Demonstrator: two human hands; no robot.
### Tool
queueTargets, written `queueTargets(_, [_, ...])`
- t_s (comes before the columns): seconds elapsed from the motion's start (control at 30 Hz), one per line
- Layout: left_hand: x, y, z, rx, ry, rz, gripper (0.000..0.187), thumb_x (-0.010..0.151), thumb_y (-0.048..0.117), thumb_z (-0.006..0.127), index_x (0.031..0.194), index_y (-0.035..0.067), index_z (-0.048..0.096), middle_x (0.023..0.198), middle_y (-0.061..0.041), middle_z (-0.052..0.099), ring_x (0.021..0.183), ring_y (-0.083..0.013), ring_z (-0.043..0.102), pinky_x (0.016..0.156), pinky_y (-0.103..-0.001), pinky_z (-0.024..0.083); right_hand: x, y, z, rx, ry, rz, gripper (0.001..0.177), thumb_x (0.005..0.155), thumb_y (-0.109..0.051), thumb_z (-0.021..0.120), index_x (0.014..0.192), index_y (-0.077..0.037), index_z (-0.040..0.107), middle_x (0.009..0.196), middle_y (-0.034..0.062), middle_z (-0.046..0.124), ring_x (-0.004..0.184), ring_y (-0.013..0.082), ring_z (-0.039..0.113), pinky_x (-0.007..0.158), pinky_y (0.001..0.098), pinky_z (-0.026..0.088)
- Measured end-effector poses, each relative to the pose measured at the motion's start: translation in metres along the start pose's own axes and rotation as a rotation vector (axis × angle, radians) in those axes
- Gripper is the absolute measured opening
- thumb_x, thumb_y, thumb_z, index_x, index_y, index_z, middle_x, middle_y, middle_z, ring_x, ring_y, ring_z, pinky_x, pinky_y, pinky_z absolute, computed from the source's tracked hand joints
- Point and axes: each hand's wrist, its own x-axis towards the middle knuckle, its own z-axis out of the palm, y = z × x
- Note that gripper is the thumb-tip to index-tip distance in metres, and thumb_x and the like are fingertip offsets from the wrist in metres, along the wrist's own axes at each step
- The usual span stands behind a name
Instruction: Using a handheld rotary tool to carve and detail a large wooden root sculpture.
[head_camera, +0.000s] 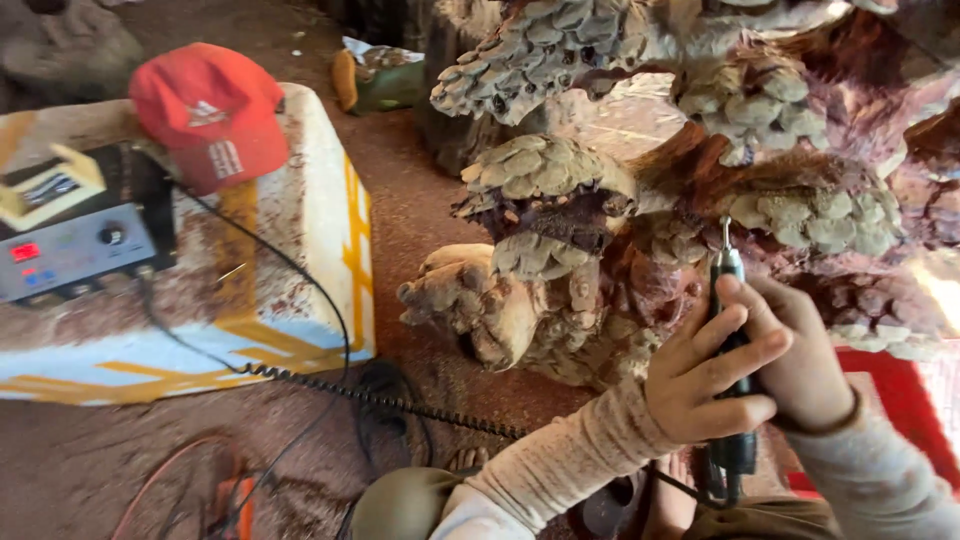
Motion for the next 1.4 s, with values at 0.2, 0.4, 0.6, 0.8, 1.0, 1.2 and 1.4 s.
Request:
queueTargets(0.2, [-0.022,0.02,-0.016,0.058,-0.085,0.037,0.023,0.092,0.001,0.081,0.085,0.009,0.061,0.149,-0.009,0.051,0.149,-0.0333,0.036,0.127,-0.057,0.041,-0.028,0.042,0.006,0.362,-0.102,0.072,0.021,0.104,-0.025,0.057,0.095,-0.006,0.061,0.078,-0.001,0.056,0.063,0.0071,0.043,0.052,0.0205,0.033])
queueTargets(0.4, [-0.041,0.026,-0.015,0.036,-0.148,0.108,0.022,0.094,-0.006,0.078,0.088,0.009,0.063,0.149,-0.009,0.051,0.149,-0.0288,0.035,0.125,-0.053,0.039,-0.038,0.074,-0.003,0.308,-0.107,0.14,0.027,0.103,-0.019,0.054,0.109,0.005,0.066,0.088,0.0081,0.065,0.071,0.0132,0.054,0.058,0.0235,0.041])
queueTargets(0.6, [-0.063,0.02,-0.01,0.143,-0.031,0.222,0.021,0.088,0.008,0.076,0.073,0.021,0.071,0.104,-0.009,0.082,0.113,-0.0387,0.076,0.092,-0.054,0.062,-0.045,0.07,0.003,0.087,-0.074,0.172,0.044,0.106,-0.036,0.054,0.097,0.002,0.074,0.068,0.017,0.059,0.06,0.0289,0.059,0.052,0.0411,0.053])
queueTargets(0.8, [-0.044,0.038,-0.017,0.17,-0.102,0.257,0.019,0.091,0.007,0.072,0.078,0.02,0.071,0.107,-0.01,0.082,0.108,-0.0354,0.078,0.086,-0.047,0.064,-0.06,0.088,-0.001,0.154,-0.08,0.207,0.045,0.104,-0.036,0.056,0.101,0.005,0.074,0.074,0.0217,0.063,0.069,0.0312,0.063,0.061,0.046,0.056])
queueTargets(1.0, [-0.026,0.033,-0.025,-0.12,-0.531,-0.145,0.011,0.098,0.023,0.052,0.091,0.022,0.06,0.094,-0.008,0.057,0.089,-0.0269,0.055,0.083,-0.041,0.048,-0.082,0.094,-0.008,0.251,0.003,0.358,0.051,0.102,-0.042,0.06,0.114,0.007,0.071,0.086,0.0256,0.068,0.079,0.0329,0.067,0.069,0.05,0.059])
queueTargets(1.2, [-0.03,0.013,-0.024,-0.38,-0.111,-1.163,0.084,0.082,0.037,0.082,0.151,0.004,0.046,0.154,-0.027,0.039,0.141,-0.048,0.035,0.11,-0.059,0.036,-0.097,0.064,-0.026,0.398,0.169,0.413,0.051,0.105,-0.04,0.06,0.111,0.01,0.064,0.084,0.0311,0.067,0.072,0.0382,0.07,0.062,0.048,0.061])
queueTargets(1.4, [-0.058,-0.075,-0.017,-0.716,0.105,-1.489,0.052,0.104,0.039,0.064,0.14,0.011,0.041,0.145,-0.023,0.052,0.125,-0.0433,0.058,0.098,-0.052,0.055,-0.112,0.05,-0.03,0.522,0.142,0.456,0.045,0.106,-0.038,0.056,0.104,0.007,0.061,0.092,0.0284,0.073,0.071,0.0295,0.074,0.055,0.0358,0.061])
